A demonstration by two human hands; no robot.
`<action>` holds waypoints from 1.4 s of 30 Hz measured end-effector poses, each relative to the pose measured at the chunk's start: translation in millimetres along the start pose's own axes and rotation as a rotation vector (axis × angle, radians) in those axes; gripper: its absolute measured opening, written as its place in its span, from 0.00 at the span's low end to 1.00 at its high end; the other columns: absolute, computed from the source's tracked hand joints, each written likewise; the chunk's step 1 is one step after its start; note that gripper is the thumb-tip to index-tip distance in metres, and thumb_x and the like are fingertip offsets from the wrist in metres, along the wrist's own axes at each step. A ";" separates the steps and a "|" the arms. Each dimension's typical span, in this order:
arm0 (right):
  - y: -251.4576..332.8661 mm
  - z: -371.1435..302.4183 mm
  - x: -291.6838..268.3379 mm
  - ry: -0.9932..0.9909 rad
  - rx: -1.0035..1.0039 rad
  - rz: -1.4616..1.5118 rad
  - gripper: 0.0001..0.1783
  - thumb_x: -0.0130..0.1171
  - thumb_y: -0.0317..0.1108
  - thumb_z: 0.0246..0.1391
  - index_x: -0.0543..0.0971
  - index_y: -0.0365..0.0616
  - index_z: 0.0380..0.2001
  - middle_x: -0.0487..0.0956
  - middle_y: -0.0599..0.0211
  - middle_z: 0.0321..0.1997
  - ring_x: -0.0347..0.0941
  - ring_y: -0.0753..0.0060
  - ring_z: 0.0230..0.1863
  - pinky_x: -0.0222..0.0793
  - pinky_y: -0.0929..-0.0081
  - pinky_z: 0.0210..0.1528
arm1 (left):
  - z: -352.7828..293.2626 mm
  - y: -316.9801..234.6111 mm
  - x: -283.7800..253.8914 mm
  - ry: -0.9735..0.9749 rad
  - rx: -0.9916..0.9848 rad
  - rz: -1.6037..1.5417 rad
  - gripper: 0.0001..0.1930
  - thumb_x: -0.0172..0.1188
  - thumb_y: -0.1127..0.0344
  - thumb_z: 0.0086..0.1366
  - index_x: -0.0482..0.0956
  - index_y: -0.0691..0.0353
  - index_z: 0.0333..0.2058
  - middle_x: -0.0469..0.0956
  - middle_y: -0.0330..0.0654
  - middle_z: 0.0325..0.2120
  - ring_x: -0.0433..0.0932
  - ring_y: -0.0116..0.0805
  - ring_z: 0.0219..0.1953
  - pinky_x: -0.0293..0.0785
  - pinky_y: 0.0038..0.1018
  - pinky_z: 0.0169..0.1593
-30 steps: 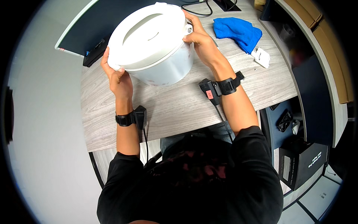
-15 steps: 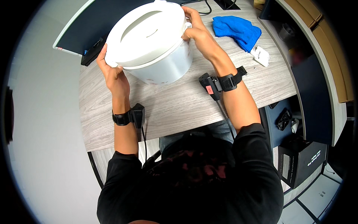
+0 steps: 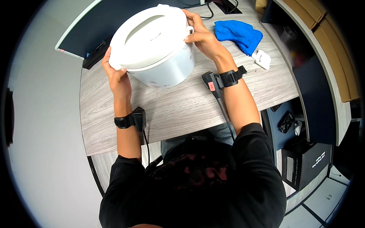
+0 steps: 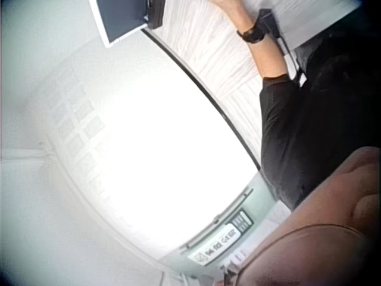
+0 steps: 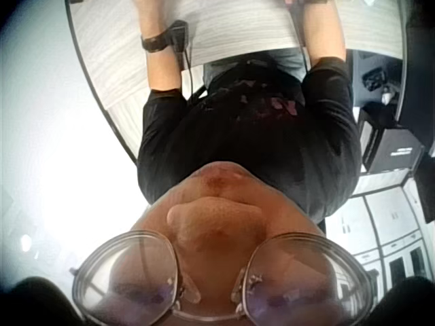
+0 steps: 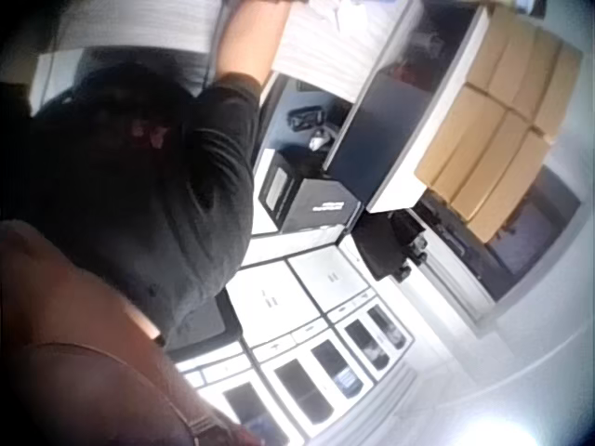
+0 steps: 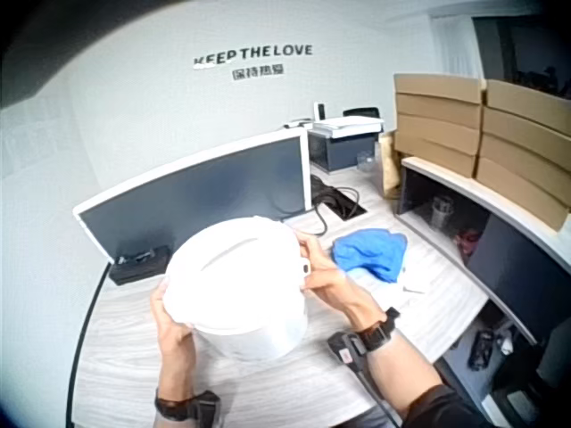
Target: The person uses a screwdriver to remove screws from the lid of a white rice cooker, then removes the lid and wipes the rim with a blue cloth. The person handles the cooker, lid, and screwdriver throughout the sequence.
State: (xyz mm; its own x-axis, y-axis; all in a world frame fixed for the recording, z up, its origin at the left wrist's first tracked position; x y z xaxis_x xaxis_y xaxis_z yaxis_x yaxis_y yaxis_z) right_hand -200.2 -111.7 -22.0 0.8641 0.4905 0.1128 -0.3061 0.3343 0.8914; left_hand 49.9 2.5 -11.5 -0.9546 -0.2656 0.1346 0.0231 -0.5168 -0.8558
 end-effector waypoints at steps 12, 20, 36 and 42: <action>-3.9 9.6 -2.3 -0.027 -0.034 -0.074 0.56 0.56 0.38 0.30 0.57 0.46 0.72 0.59 0.51 0.72 0.46 0.50 0.76 0.38 0.55 0.77 | 0.6 -2.3 0.9 -0.012 0.005 0.007 0.44 0.50 0.69 0.42 0.60 0.56 0.66 0.62 0.48 0.61 0.54 0.45 0.69 0.48 0.45 0.72; -6.5 13.5 -9.6 -0.032 0.037 -0.072 0.55 0.56 0.40 0.27 0.63 0.47 0.70 0.65 0.52 0.68 0.51 0.51 0.74 0.38 0.56 0.77 | 3.6 -3.7 -3.0 0.003 0.010 0.046 0.44 0.52 0.68 0.41 0.61 0.56 0.65 0.64 0.48 0.60 0.55 0.47 0.69 0.47 0.48 0.72; -6.0 11.7 -9.6 -0.011 -0.018 0.054 0.44 0.50 0.31 0.42 0.63 0.44 0.70 0.62 0.55 0.72 0.50 0.59 0.76 0.42 0.62 0.77 | 6.0 -0.5 -12.9 0.149 0.111 0.065 0.44 0.62 0.59 0.49 0.59 0.54 0.67 0.63 0.51 0.62 0.55 0.49 0.70 0.49 0.48 0.72; -7.4 9.8 -7.9 -0.030 -0.040 0.103 0.42 0.48 0.27 0.46 0.61 0.39 0.70 0.61 0.53 0.74 0.50 0.58 0.77 0.41 0.66 0.77 | 7.0 5.9 -14.2 0.089 0.142 0.180 0.51 0.73 0.40 0.52 0.59 0.57 0.67 0.64 0.54 0.62 0.60 0.52 0.69 0.56 0.50 0.70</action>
State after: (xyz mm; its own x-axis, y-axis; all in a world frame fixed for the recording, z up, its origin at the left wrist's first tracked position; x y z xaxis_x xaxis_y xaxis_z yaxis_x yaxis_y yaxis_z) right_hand -200.8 -125.9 -25.2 0.8385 0.4998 0.2170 -0.4093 0.3150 0.8563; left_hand 65.7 -2.5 -14.9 -0.9536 -0.2942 -0.0637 0.2308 -0.5785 -0.7823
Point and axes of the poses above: each hand's wrist, its own z-axis towards the middle knuckle, its own x-axis out of the palm, y = z × x, the point moved 3 cm from there along z, towards the middle knuckle
